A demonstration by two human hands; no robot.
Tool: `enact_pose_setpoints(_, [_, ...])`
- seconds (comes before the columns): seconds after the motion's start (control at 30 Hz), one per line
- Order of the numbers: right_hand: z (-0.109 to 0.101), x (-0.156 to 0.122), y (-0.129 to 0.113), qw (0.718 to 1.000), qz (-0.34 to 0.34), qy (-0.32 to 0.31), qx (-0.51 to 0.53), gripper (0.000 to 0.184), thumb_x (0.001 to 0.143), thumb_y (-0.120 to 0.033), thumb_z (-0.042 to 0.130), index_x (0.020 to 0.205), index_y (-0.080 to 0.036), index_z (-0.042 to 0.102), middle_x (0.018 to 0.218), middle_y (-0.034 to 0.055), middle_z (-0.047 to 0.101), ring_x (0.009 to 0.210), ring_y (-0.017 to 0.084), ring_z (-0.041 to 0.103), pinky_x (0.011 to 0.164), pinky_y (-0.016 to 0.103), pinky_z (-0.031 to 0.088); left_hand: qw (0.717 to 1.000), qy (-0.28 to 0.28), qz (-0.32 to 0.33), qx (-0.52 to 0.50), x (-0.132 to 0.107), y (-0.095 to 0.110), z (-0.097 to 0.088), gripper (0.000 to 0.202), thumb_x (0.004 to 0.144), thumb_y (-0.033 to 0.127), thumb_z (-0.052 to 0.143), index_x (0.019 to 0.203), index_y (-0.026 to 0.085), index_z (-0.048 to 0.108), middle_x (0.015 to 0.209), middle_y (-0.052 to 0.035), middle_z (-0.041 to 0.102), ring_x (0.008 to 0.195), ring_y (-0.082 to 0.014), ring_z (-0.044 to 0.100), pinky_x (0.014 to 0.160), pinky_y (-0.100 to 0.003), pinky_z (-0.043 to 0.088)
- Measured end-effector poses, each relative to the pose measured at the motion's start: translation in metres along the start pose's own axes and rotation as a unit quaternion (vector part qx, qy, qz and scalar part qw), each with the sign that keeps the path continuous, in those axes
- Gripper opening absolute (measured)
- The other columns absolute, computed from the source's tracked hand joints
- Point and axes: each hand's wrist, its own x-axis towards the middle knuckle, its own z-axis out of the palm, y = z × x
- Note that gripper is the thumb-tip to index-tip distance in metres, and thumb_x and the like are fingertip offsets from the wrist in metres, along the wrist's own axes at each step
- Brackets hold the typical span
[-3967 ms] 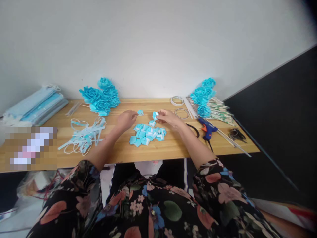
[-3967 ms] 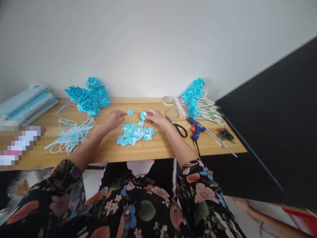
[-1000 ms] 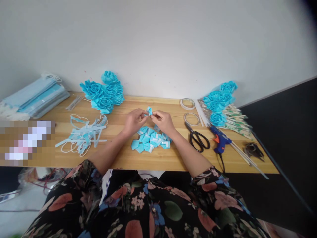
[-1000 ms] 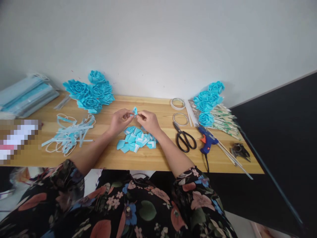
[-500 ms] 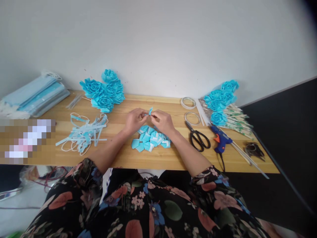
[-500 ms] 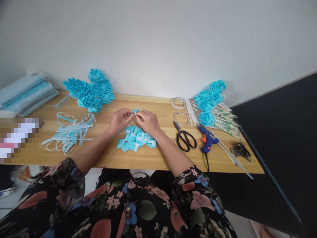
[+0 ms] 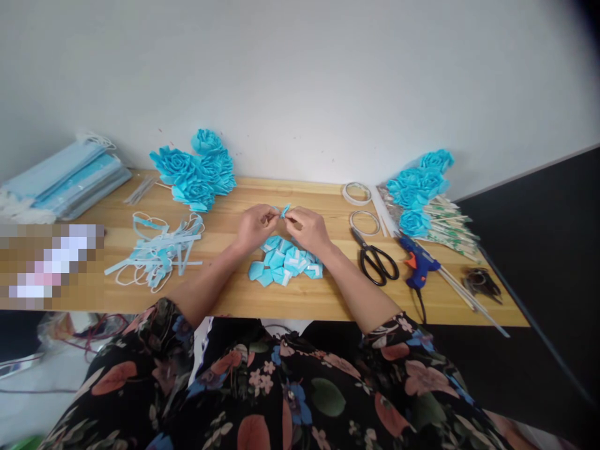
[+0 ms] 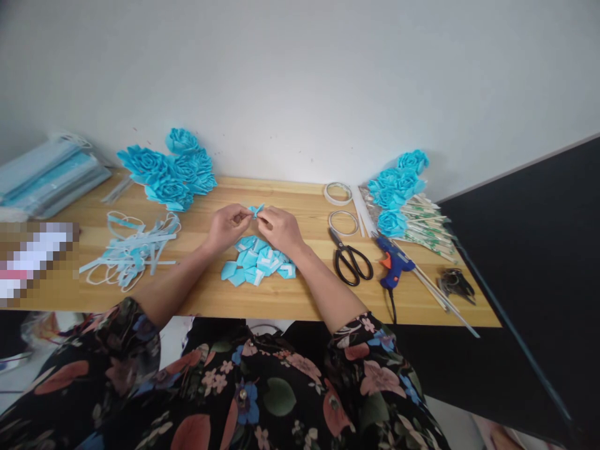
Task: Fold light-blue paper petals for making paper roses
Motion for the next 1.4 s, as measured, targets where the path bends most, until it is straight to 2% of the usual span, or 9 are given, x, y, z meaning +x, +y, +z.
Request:
enact_pose_setpoints(0.3, [0.0015, 0.0005, 0.0016, 1.000, -0.025, 0.016, -0.011, 0.016, 0.087, -0.015, 0.051, 0.078, -0.020, 0.063, 0.079, 0.0039, 0.067, 0.076, 0.017, 0.061, 0.074, 0.027, 0.046, 1.000, 0.011, 0.018, -0.004, 0.0006, -0.0024, 0.0006, 0.013, 0.080, 0.023, 0.057, 0.074, 0.016, 0.066, 0.066, -0.0009, 0.061, 0.060, -0.0118, 0.050, 0.059, -0.025, 0.037])
enact_pose_setpoints(0.77, [0.0012, 0.0006, 0.0009, 1.000, -0.019, 0.008, -0.023, 0.016, 0.088, -0.017, 0.051, 0.079, -0.021, 0.064, 0.081, 0.0041, 0.068, 0.077, 0.017, 0.062, 0.074, 0.028, 0.046, 1.000, 0.001, -0.003, 0.002, 0.0004, -0.0002, -0.0003, 0.013, 0.079, 0.024, 0.058, 0.075, 0.016, 0.067, 0.065, -0.0006, 0.061, 0.060, -0.0115, 0.050, 0.058, -0.024, 0.037])
enact_pose_setpoints(1.23, [0.0011, 0.0008, 0.0002, 1.000, -0.009, 0.008, -0.013, 0.016, 0.085, -0.015, 0.052, 0.077, -0.021, 0.063, 0.078, 0.0034, 0.067, 0.075, 0.016, 0.061, 0.073, 0.028, 0.045, 1.000, 0.007, 0.024, 0.010, 0.0015, -0.0034, 0.0006, 0.014, 0.080, 0.021, 0.057, 0.070, 0.016, 0.065, 0.061, 0.0005, 0.059, 0.057, -0.0107, 0.048, 0.057, -0.024, 0.035])
enact_pose_setpoints(1.4, [0.0006, 0.0014, 0.0012, 1.000, -0.007, 0.009, -0.011, 0.016, 0.087, -0.017, 0.051, 0.077, -0.021, 0.062, 0.078, 0.0030, 0.066, 0.075, 0.016, 0.061, 0.073, 0.027, 0.045, 1.000, 0.003, 0.016, 0.004, 0.0022, -0.0056, 0.0006, 0.016, 0.082, 0.025, 0.056, 0.072, 0.016, 0.066, 0.064, -0.0004, 0.061, 0.058, -0.0114, 0.050, 0.058, -0.025, 0.036])
